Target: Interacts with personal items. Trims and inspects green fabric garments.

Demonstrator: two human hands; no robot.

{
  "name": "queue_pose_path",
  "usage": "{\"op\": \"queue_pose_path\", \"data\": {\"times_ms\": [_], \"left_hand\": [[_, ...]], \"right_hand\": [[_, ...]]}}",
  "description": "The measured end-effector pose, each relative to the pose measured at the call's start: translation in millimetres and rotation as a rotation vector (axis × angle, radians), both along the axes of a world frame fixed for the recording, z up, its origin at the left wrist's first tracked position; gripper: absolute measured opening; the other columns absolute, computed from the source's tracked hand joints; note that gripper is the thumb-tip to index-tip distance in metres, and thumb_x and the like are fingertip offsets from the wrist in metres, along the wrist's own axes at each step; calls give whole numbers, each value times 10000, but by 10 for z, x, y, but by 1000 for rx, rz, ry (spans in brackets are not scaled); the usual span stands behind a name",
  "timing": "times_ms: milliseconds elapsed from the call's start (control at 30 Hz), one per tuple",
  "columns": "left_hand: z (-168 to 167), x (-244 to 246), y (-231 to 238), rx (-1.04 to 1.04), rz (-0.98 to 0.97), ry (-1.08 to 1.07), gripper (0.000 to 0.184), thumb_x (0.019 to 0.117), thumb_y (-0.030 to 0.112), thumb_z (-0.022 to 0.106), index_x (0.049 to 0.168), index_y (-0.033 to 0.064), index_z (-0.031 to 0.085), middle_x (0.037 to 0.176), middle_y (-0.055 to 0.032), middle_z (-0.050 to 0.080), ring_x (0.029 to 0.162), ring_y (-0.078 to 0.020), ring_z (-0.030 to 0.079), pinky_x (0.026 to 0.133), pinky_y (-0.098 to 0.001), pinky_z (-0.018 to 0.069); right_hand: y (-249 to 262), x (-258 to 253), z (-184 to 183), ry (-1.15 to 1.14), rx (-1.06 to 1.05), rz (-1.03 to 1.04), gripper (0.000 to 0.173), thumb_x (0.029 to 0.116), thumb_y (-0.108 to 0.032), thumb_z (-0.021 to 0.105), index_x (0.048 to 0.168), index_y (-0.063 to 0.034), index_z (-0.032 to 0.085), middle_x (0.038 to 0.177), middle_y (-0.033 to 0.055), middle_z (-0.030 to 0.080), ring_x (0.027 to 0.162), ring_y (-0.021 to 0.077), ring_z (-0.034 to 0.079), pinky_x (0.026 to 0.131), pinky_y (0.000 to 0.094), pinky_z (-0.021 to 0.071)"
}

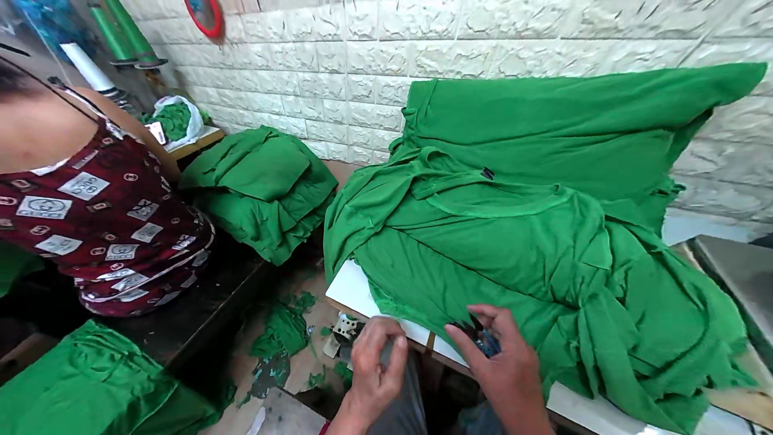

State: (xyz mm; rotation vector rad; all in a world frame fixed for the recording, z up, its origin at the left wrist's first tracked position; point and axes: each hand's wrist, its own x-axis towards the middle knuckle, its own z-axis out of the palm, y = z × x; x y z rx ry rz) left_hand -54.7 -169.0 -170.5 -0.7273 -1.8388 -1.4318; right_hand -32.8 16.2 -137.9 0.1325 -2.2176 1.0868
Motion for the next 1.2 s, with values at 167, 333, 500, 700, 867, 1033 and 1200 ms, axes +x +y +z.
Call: {"op": "queue_pose_path", "data": {"times_ms": [167,333,500,700,867,1033,1200], "left_hand": [[244,-241,-6,-290,141,-256,305,995,187,603,1188,-43,657,1022,-149,680,915,-224,667,824,-360,567],[115,-255,-181,-355,81,-160,131,978,139,649,969,46,740,956,-85,692,913,-186,677,840,-340,565],[-107,-63,-406,-118,165,-99,501,1067,377,475,677,97,619,677,-20,604,731,-108,598,888,-340,433],[77,-59,-153,-73,137,19,306,1036,275,561,838,54,638,812,-47,638,822,-108,631,782,-238,537],[137,-245,11,-376,238,-147,244,940,164,679,1118,2,719,1053,-150,698,964,-278,680,856,-396,569],[103,-209,-121,-341,206,-82,129,971,126,653,951,38,745,949,-106,697,864,-165,690,802,-275,579],[-12,19,-99,-365,234,-172,179,993,217,624,935,69,707,948,-74,694,893,-203,671,796,-389,534]], "right_hand": [[-237,-210,65,-39,-124,315,315,1089,-223,434,1074,-30,682,768,-25,649,579,0,558,530,167,499],[-185,-385,68,-278,-196,260,253,1055,-209,486,1094,-51,680,781,-35,661,536,24,539,493,195,469],[-106,-413,100,-312,-564,400,196,1051,-111,486,1088,-24,658,731,-52,668,466,-26,473,434,122,391],[-107,-411,76,-302,-578,435,184,1051,-107,494,1085,-28,657,732,-58,666,469,-33,463,438,113,383],[-87,-355,59,-288,-487,503,259,1073,-186,455,1163,-24,635,763,-81,645,507,-41,465,462,115,389],[-69,-291,-3,-214,-344,547,450,1108,-422,317,1276,-28,454,814,-89,599,551,-44,448,491,122,387],[-97,-179,-56,-126,-8,377,371,1042,-372,556,1239,-59,580,886,12,678,705,56,633,614,246,555]]}}
